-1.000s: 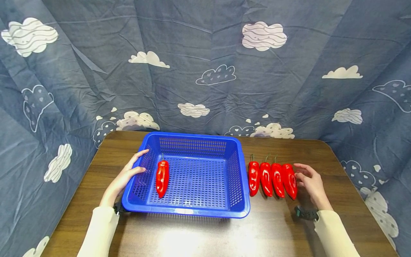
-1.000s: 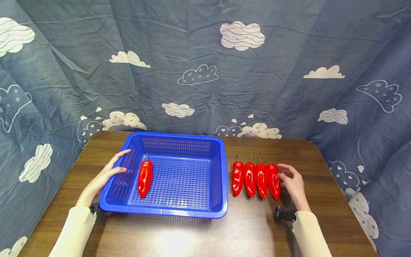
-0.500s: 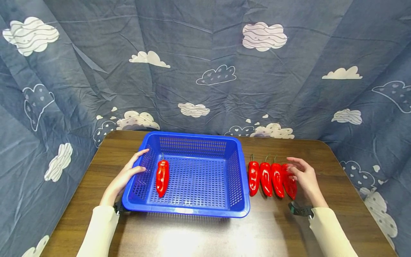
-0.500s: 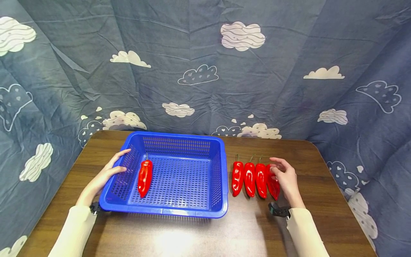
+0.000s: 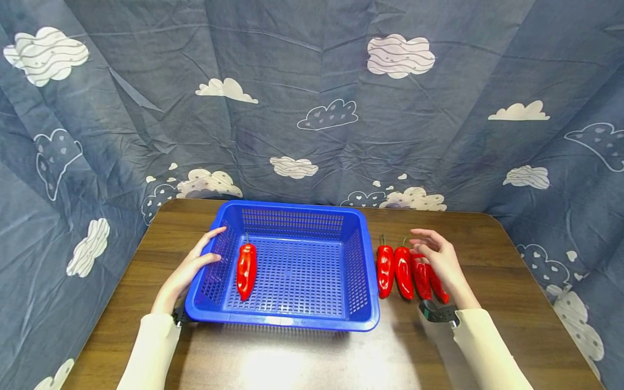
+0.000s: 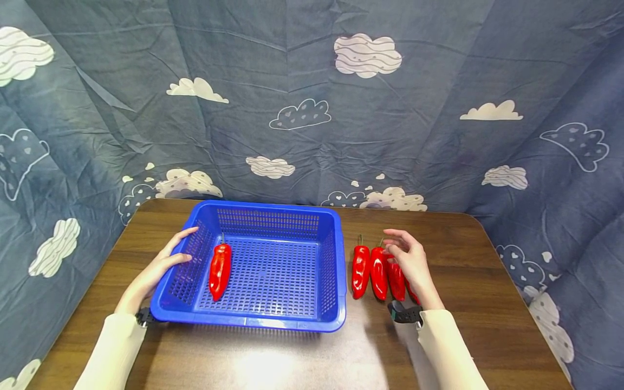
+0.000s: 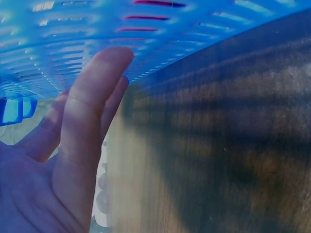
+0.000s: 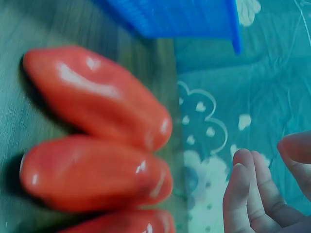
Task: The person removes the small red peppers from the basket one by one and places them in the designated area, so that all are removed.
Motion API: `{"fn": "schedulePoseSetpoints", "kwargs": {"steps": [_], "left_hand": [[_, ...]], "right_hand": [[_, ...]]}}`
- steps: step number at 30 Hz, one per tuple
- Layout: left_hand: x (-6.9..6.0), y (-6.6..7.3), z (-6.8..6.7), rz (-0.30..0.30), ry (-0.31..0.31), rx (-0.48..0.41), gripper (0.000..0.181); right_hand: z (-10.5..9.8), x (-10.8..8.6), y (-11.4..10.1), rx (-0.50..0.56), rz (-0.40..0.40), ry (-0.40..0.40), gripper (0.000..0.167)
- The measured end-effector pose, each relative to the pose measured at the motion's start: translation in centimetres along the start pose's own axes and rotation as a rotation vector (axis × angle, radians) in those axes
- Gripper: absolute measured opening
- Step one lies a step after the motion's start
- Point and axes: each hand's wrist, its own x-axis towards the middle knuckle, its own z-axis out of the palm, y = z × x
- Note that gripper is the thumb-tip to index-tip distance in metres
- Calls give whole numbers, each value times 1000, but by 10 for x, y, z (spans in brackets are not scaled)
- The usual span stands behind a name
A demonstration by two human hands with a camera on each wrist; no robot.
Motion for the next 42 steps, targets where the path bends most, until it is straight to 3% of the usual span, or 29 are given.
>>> {"fn": "schedulePoseSetpoints", "kwargs": {"steps": [26, 42], "left_hand": [[1, -2, -1, -18, 3, 6, 62], [0, -1, 0, -24, 10, 3, 62]], "right_hand": [[75, 7, -57, 80, -50, -248, 34], [123, 13, -73, 65, -41, -370, 33]]}}
